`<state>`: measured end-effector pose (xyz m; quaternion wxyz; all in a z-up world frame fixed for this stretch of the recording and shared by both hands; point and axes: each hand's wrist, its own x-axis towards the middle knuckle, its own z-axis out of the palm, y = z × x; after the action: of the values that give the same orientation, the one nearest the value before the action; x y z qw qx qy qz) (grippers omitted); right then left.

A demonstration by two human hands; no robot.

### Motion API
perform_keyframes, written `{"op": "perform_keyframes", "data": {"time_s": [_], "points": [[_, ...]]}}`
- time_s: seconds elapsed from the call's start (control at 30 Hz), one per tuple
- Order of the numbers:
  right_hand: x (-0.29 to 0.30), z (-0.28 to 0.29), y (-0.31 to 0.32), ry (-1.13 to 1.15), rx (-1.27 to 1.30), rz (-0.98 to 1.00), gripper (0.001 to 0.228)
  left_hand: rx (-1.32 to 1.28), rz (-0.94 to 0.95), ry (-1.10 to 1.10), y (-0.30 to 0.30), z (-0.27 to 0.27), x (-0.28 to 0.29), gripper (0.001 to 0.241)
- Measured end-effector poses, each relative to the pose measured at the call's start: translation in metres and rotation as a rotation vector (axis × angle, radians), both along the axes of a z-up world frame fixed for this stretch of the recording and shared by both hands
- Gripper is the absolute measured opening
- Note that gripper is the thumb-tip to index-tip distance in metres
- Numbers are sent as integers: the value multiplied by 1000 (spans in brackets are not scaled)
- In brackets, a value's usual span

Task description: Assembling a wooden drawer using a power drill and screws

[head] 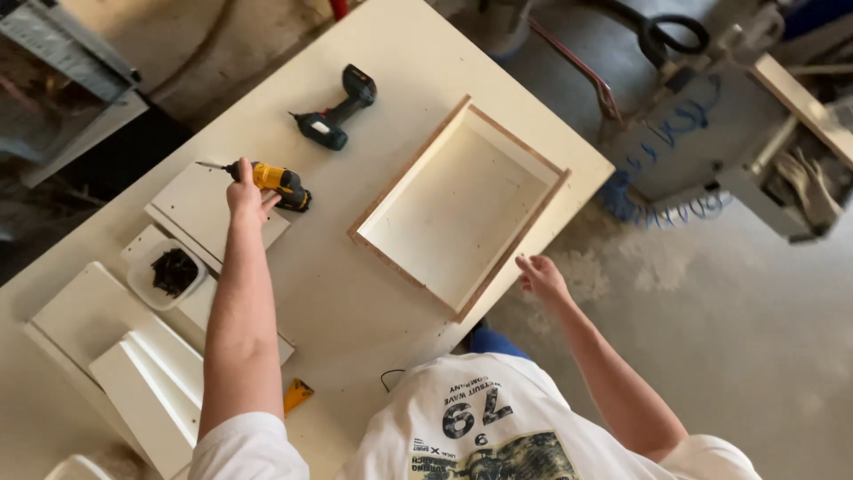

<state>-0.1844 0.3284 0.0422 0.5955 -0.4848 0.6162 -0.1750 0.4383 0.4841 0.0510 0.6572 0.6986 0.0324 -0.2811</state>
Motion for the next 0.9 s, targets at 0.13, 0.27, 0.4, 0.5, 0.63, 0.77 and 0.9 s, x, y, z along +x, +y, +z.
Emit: {"op": "perform_keyframes", "data": {"time_s": [0.13,0.27,0.4,0.5,0.63,0.77,0.9], "points": [[27,18,-58,47,77,16,105,84,47,-62,-9,4,-8,83],[46,22,-88,24,257,87,99,102,113,-91,-14,33,-34,82],[44,-11,-105,2,318,77,81,122,131,-97,-4,23,-33,74],[46,-11,-110,14,331,110,66,135,128,-107,1,2,-18,69],[44,10,-112,45,353,129,76,723,165,-647,-28,35,-68,36],[40,0,-115,30,329,161,77,732,-464,-706,-98,37,-180,35],[44,3,-116,36,309,166,71,734,-907,-693,-150,17,-216,76]]}}
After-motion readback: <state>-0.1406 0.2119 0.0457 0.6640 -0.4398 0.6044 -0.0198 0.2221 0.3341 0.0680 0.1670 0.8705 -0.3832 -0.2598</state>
